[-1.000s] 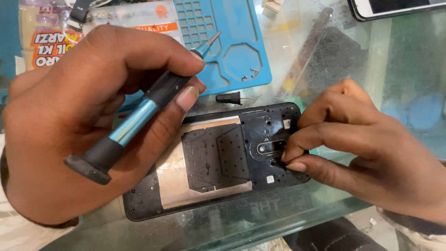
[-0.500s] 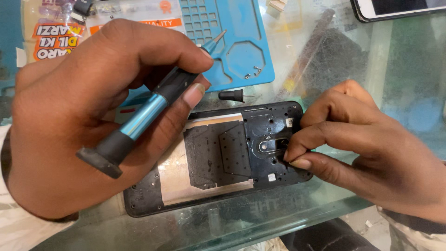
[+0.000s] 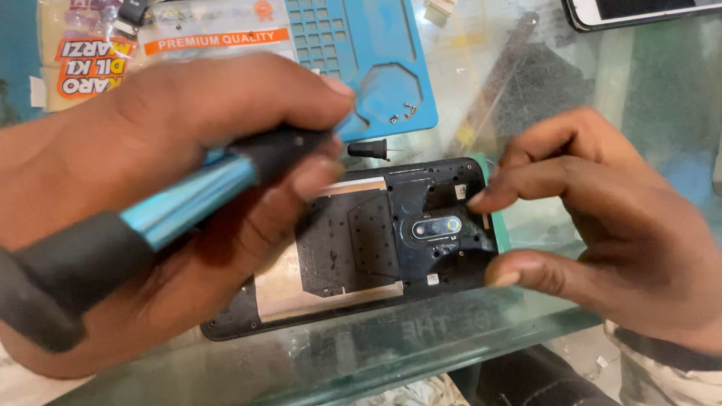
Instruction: The person aligns and presses the back cover onto a smartphone, then uses a screwdriver to fasten screws around the camera module area. The device is handled repeatedly to check fit and alignment during the process.
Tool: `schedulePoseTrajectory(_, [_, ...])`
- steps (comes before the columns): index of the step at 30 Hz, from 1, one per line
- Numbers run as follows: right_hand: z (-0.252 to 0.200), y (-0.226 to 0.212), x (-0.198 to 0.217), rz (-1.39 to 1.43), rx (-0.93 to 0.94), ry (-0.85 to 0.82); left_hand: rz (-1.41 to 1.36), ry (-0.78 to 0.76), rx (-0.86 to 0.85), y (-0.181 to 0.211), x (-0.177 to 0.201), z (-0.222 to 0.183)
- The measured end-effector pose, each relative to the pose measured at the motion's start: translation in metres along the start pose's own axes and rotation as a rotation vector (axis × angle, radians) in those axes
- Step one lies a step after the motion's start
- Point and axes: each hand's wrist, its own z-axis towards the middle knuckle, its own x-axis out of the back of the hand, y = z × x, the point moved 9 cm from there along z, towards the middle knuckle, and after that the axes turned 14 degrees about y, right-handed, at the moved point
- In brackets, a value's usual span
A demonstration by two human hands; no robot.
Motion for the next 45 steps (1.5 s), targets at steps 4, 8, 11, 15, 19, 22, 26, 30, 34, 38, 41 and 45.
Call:
schedulePoseTrajectory(4, [0.003,-0.02,-0.003,-0.053,0.191,-0.035,-0.09,-0.095,0.114,0.021,-0.007,0.002])
schedulePoseTrajectory(8, [0.003,-0.021,-0.003,-0.151,0.234,-0.03,-0.39,-0.148,0.401,0.019,-0.032,0.001])
schedulePoseTrajectory(11, [0.002,-0.02,-0.001,-0.115,0.21,-0.011,-0.505,-0.128,0.412,0.014,-0.046,0.004])
schedulePoseTrajectory(15, [0.002,-0.024,0.002,-0.105,0.268,0.021,-0.574,-0.144,0.474,0.004,-0.058,0.01])
schedulePoseTrajectory(19, [0.0,-0.02,0.001,-0.098,0.21,0.029,-0.562,-0.194,0.517,-0.001,-0.062,0.003])
schedulePoseTrajectory(22, [0.0,-0.017,0.003,-0.088,0.176,0.049,-0.587,-0.182,0.459,0.004,-0.061,0.005])
schedulePoseTrajectory(26, [-0.001,-0.018,0.004,-0.064,0.216,0.047,-0.625,-0.183,0.352,0.011,-0.06,0.006])
schedulePoseTrajectory(30, [-0.001,-0.019,0.003,-0.071,0.197,0.042,-0.587,-0.221,0.368,0.01,-0.061,0.003])
schedulePoseTrajectory(34, [-0.002,-0.022,0.005,-0.046,0.192,0.052,-0.563,-0.23,0.289,0.017,-0.063,0.007])
schedulePoseTrajectory(38, [-0.004,-0.025,0.005,-0.099,0.255,0.049,-0.529,-0.235,0.175,0.03,-0.068,0.011])
schedulePoseTrajectory(41, [-0.003,0.0,0.005,-0.145,-0.017,0.046,-0.502,-0.216,0.094,0.039,-0.071,0.015])
schedulePoseTrajectory(45, [-0.004,-0.004,0.004,-0.121,0.039,0.042,-0.492,-0.192,0.016,0.046,-0.079,0.019])
